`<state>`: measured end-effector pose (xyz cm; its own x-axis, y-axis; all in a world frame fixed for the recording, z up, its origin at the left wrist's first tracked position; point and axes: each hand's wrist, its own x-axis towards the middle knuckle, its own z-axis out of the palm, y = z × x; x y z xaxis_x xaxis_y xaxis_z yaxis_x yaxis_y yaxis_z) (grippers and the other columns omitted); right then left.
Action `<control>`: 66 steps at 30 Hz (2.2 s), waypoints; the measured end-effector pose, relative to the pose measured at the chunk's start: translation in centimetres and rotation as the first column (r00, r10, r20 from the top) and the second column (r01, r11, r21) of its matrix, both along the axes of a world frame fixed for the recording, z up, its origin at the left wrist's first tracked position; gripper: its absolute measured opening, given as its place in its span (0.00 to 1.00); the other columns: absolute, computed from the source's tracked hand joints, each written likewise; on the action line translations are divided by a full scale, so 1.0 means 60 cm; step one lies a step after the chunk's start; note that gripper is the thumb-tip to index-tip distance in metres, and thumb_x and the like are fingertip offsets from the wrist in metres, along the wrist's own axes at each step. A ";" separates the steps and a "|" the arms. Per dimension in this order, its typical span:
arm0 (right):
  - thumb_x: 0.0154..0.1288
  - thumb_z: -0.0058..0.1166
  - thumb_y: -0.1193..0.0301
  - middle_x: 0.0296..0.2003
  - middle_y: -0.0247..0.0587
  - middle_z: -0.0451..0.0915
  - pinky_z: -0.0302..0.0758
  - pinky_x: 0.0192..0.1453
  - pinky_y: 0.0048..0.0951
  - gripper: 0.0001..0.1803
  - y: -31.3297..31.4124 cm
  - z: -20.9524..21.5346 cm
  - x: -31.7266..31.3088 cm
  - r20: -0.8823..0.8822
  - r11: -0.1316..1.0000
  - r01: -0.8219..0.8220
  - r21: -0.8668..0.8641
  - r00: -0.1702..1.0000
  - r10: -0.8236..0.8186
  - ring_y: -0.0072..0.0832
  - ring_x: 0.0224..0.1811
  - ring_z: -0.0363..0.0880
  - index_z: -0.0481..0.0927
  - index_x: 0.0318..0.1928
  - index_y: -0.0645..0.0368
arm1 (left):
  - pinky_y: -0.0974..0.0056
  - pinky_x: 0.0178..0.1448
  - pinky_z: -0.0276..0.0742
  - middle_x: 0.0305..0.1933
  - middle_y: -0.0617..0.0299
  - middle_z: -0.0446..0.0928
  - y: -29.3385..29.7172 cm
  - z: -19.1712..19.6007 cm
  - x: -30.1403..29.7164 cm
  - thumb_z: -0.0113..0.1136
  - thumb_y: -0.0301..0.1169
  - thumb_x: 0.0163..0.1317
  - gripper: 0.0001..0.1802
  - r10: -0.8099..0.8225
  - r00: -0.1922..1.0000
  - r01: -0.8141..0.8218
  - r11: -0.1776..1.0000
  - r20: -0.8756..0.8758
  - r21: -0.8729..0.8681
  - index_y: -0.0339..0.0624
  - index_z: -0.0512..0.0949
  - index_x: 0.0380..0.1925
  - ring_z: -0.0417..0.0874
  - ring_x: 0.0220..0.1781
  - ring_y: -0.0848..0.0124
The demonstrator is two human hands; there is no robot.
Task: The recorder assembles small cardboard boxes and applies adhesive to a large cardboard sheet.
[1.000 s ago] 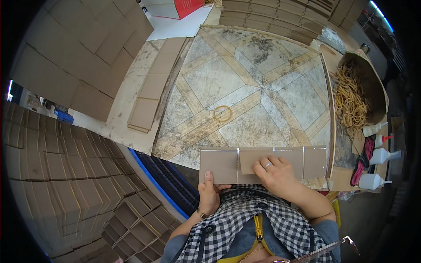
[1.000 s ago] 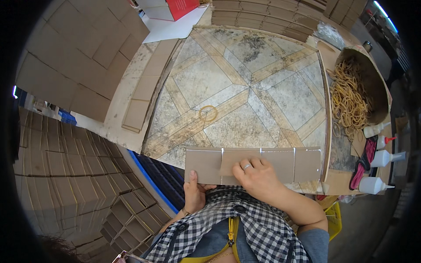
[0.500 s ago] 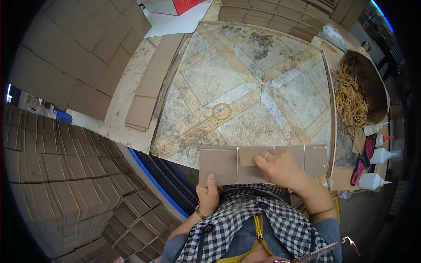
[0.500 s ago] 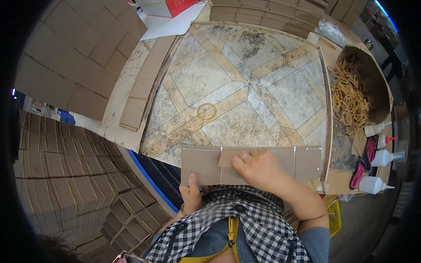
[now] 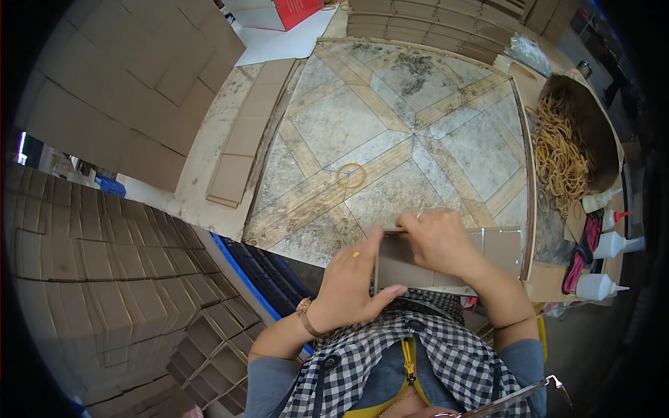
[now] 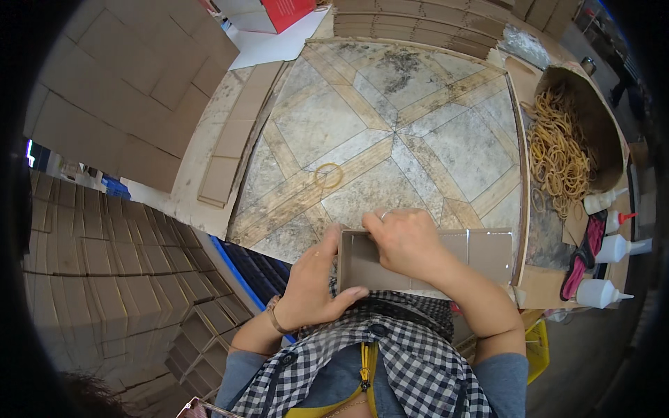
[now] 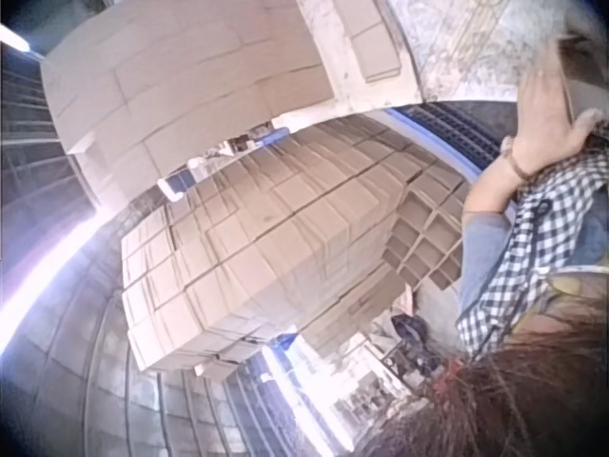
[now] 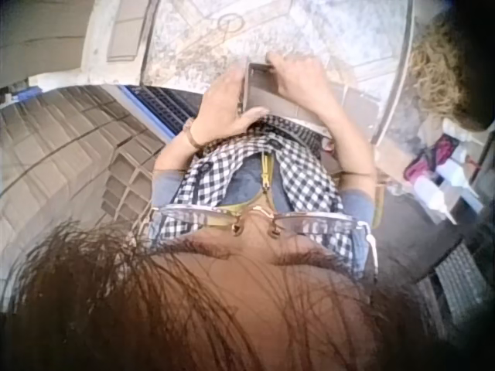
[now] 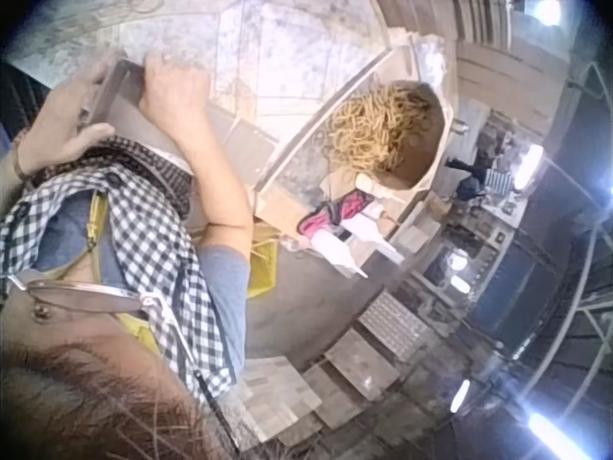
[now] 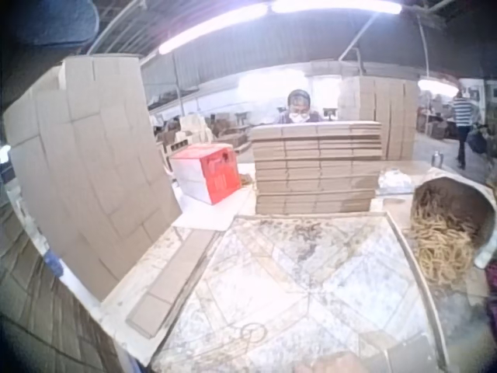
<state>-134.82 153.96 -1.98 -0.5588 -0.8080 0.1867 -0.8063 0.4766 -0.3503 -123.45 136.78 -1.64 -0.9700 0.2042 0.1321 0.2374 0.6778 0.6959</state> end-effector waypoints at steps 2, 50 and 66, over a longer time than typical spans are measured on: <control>0.53 0.57 0.70 0.28 0.40 0.77 0.74 0.31 0.34 0.14 0.008 0.006 -0.001 -0.044 0.954 -0.001 -0.298 0.999 -0.013 0.34 0.30 0.79 0.72 0.39 0.60 | 0.54 0.54 0.70 0.49 0.39 0.71 0.005 0.017 -0.008 0.64 0.44 0.52 0.47 -0.031 0.999 0.038 0.985 0.041 -0.169 0.29 0.55 0.65 0.73 0.49 0.46; 0.55 0.55 0.79 0.36 0.51 0.80 0.76 0.29 0.25 0.22 0.146 -0.010 0.183 0.224 0.524 0.509 -0.682 0.829 -0.513 0.29 0.25 0.80 0.68 0.51 0.71 | 0.47 0.60 0.62 0.38 0.43 0.67 0.068 0.030 -0.059 0.68 0.47 0.47 0.51 -0.294 0.948 0.235 0.904 -0.121 -0.358 0.24 0.56 0.62 0.69 0.42 0.47; 0.50 0.55 0.75 0.44 0.67 0.76 0.80 0.30 0.31 0.29 0.125 0.029 0.173 -0.401 0.913 0.378 -0.154 0.820 -0.407 0.52 0.34 0.82 0.73 0.57 0.63 | 0.53 0.64 0.61 0.57 0.41 0.67 0.002 -0.035 -0.061 0.56 0.68 0.49 0.66 -0.381 0.924 0.344 0.835 0.001 0.429 0.27 0.37 0.68 0.69 0.58 0.52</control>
<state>-124.44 161.46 -0.22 -0.6839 -0.5146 0.5171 -0.6315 0.7725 -0.0665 -127.11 136.90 -3.72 -0.8482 0.4880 0.2059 0.3381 0.1997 0.9197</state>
